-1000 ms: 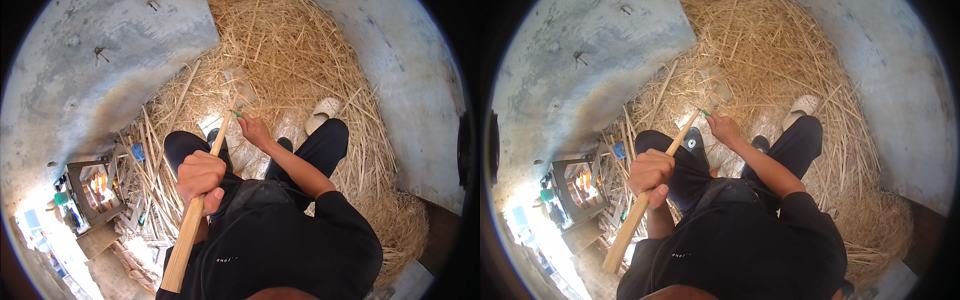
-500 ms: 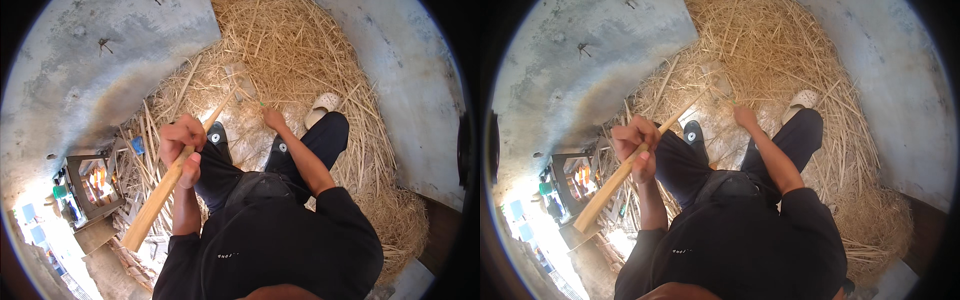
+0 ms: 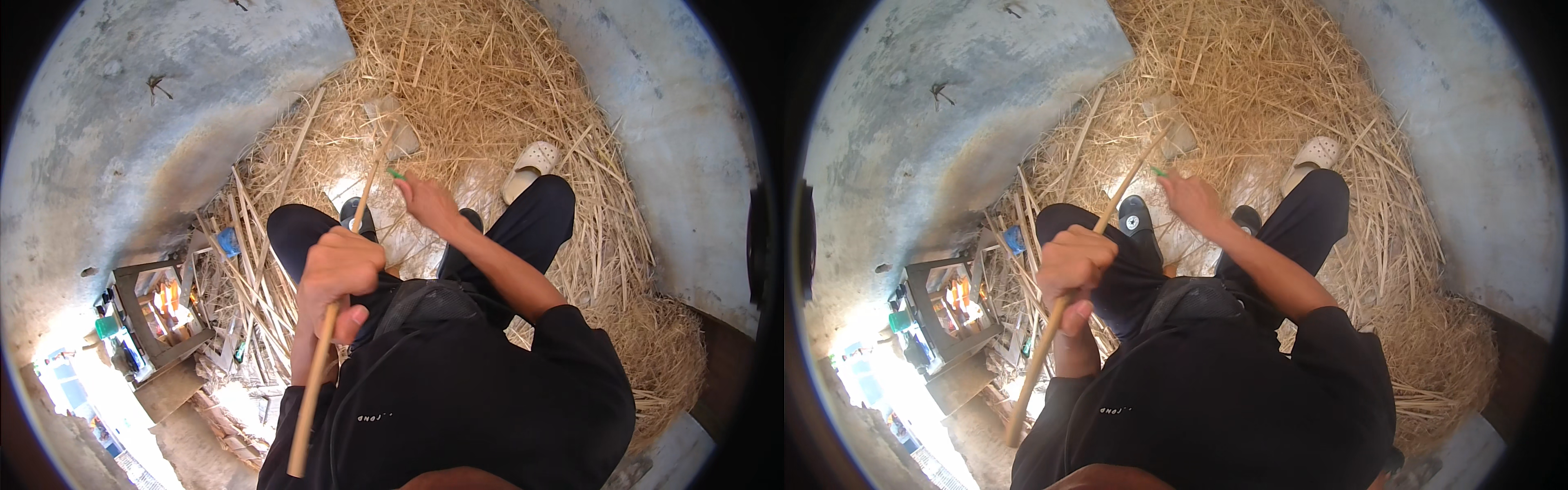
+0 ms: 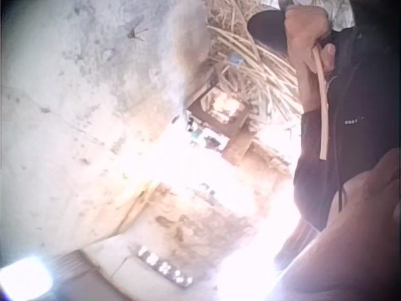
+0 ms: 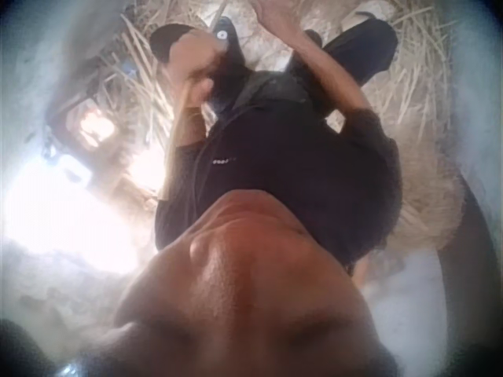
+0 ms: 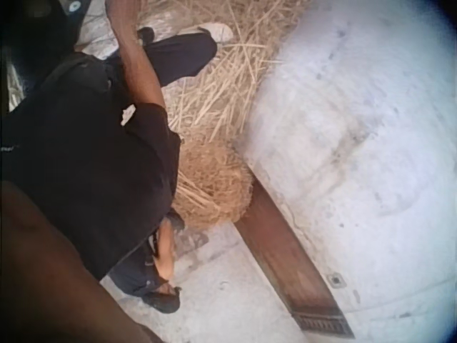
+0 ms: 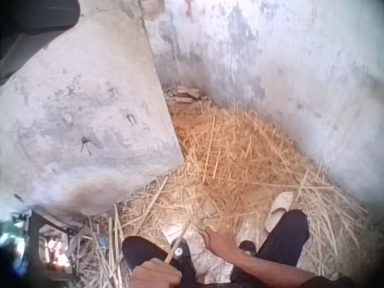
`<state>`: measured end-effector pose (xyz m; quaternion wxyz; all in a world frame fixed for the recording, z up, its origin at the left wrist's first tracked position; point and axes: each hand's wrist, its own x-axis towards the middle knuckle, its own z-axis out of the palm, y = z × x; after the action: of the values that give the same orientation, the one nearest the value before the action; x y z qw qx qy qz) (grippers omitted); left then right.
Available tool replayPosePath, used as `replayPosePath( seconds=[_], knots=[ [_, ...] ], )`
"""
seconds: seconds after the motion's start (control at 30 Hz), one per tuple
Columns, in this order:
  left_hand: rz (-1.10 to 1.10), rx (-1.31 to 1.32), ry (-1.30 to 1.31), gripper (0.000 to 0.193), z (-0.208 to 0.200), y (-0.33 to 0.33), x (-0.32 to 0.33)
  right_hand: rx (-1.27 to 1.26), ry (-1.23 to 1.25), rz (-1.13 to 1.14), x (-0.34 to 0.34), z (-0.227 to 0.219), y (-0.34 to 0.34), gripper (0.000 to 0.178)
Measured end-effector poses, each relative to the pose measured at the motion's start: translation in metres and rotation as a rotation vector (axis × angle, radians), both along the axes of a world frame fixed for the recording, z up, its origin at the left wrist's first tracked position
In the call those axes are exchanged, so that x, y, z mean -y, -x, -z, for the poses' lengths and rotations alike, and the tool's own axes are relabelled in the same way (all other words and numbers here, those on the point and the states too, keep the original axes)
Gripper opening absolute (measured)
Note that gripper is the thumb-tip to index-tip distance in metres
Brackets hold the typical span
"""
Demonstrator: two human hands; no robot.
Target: The person strips a long wooden stick with a small knife while sitting on the floor surrounded by straw.
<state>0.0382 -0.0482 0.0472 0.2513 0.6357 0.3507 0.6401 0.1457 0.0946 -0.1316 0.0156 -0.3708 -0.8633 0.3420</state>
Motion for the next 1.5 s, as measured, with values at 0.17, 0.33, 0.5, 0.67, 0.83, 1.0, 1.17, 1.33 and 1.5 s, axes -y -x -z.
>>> replayPosePath(
  seconds=[0.17, 0.33, 0.5, 0.67, 0.83, 1.0, 1.17, 1.33, 1.5],
  knots=[
    [0.107, -0.161, 0.053, 0.044, -0.003, -0.012, -0.012, 0.134, -0.108, -0.017, -0.048, 0.11, -0.03, 0.043],
    [-0.148, 0.021, 0.044, 0.05, -0.009, -0.005, -0.008, -0.222, 0.148, 0.033, -0.017, -0.013, -0.01, 0.039],
    [0.05, -0.023, 0.053, 0.047, -0.008, 0.005, -0.01, -0.174, 0.03, -0.062, 0.002, -0.042, -0.005, 0.043],
    [0.149, -0.111, 0.069, 0.044, -0.009, 0.0, -0.011, -0.025, -0.177, -0.017, -0.032, 0.024, 0.01, 0.047],
    [-0.003, -0.116, 0.063, 0.04, -0.004, 0.006, -0.01, -0.048, -0.387, -0.01, -0.043, 0.058, 0.016, 0.052],
    [-0.776, -0.144, 0.041, 0.038, -0.023, 0.014, 0.006, 0.016, -0.279, 0.018, -0.039, 0.049, 0.033, 0.053],
    [-0.818, 0.292, -0.255, 0.041, -0.024, -0.015, 0.017, 0.397, -0.031, 0.082, -0.074, 0.148, -0.001, 0.049],
    [-0.524, 0.266, -0.295, 0.065, -0.017, -0.03, 0.008, 0.325, -0.112, -0.077, -0.087, 0.198, -0.059, 0.036],
    [-0.3, 0.148, -0.349, 0.065, -0.018, -0.012, 0.002, -0.427, 0.237, 0.049, -0.034, 0.012, -0.002, 0.035]
  ],
)
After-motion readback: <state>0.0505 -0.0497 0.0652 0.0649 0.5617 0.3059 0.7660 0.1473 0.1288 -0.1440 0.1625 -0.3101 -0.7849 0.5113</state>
